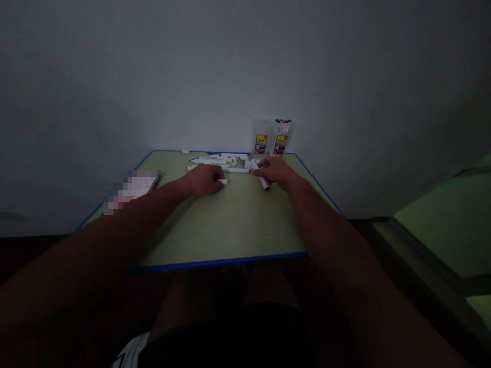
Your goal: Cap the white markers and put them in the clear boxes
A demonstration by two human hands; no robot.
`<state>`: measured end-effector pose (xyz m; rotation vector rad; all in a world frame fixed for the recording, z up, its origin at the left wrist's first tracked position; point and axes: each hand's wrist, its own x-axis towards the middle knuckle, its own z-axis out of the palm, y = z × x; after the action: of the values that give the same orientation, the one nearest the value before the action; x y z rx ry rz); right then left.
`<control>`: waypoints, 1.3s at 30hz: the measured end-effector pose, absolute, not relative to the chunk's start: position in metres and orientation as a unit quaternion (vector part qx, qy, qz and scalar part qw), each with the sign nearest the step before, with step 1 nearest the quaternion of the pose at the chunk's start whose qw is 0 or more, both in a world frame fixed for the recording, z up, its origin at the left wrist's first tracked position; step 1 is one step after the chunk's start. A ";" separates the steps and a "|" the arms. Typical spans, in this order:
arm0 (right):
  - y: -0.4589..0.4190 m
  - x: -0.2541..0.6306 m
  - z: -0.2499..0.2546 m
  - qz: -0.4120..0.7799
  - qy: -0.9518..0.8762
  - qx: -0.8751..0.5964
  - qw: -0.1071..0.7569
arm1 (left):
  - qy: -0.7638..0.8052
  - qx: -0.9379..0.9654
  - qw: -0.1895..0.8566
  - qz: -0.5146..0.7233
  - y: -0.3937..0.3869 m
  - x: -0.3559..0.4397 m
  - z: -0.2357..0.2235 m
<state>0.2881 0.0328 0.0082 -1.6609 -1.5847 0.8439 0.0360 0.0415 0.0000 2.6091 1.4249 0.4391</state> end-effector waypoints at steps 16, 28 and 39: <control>0.027 0.278 0.003 0.371 -0.600 -0.610 0.362 | 0.503 0.762 0.139 0.383 0.014 0.008 -0.006; 0.027 0.276 0.001 0.377 -0.614 -0.596 0.355 | 0.493 0.773 0.142 0.374 0.012 0.009 -0.008; 0.027 0.275 0.001 0.374 -0.623 -0.595 0.343 | 0.505 0.761 0.159 0.374 0.017 0.006 -0.011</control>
<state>0.2747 0.0272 0.0009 -1.5474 -1.6183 0.9718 0.0059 0.0171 -0.0106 2.1757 1.4433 1.0702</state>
